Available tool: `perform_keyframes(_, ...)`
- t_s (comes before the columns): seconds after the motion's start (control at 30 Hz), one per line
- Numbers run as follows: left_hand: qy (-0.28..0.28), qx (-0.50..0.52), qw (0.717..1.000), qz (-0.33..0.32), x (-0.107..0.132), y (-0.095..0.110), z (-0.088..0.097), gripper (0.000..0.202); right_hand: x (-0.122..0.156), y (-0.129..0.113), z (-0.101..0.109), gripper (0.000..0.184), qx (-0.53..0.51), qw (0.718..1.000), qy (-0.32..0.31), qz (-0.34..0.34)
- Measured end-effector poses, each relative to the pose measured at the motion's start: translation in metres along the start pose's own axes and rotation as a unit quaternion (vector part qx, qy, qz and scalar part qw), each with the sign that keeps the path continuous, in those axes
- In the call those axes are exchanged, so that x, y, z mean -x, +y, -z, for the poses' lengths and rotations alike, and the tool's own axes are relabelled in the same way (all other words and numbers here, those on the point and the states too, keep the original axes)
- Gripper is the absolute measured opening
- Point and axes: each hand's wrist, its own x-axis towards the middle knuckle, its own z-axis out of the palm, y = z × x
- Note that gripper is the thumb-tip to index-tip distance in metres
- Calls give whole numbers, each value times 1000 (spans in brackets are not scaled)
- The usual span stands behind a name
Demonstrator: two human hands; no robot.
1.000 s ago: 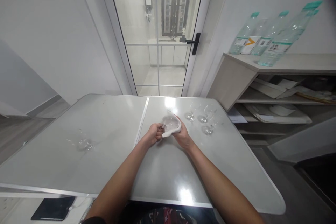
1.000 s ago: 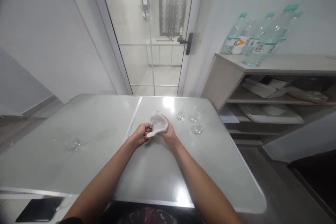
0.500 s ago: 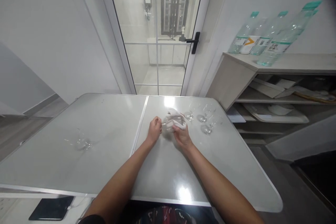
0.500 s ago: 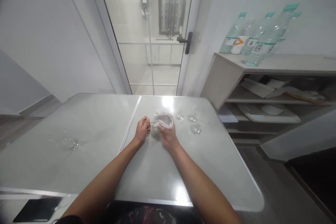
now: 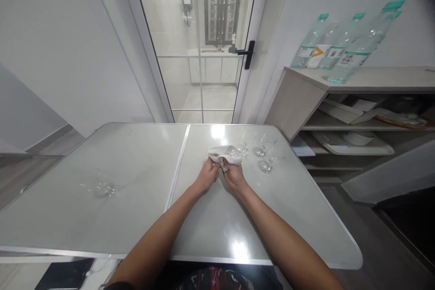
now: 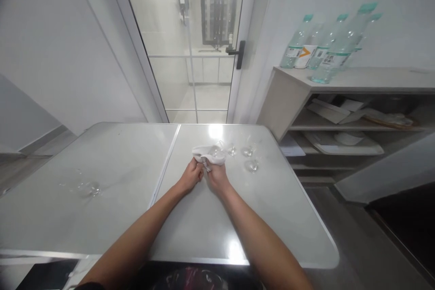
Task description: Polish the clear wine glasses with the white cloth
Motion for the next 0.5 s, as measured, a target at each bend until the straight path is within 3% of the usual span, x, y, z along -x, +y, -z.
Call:
perform_keyframes(0.07, 9, -18, 1000, -12, 0, -2, 3, 24, -1, 3, 1, 24, 32, 999, 14, 6)
perform_keyframes(0.17, 127, 0, 989, -76, -2, -1, 14, 33, -2, 6, 2, 28, 71, 996, 45, 24)
perform_keyframes(0.23, 186, 47, 976, -100, -4, 4, 20, 39, -1, 6, 2, 31, 84, 996, 42, 1)
perform_keyframes(0.3, 162, 122, 974, -95, -7, 10, 24, 40, 4, 7, 0, 36, 83, 995, 8, -57)
perform_keyframes(0.4, 50, 221, 973, -53, -8, 17, 26, 47, 12, 8, -3, 44, 79, 983, -65, -151)
perform_keyframes(0.5, 19, 218, 975, -32, -8, 16, 26, 50, 14, 10, -2, 39, 125, 970, -122, -166)
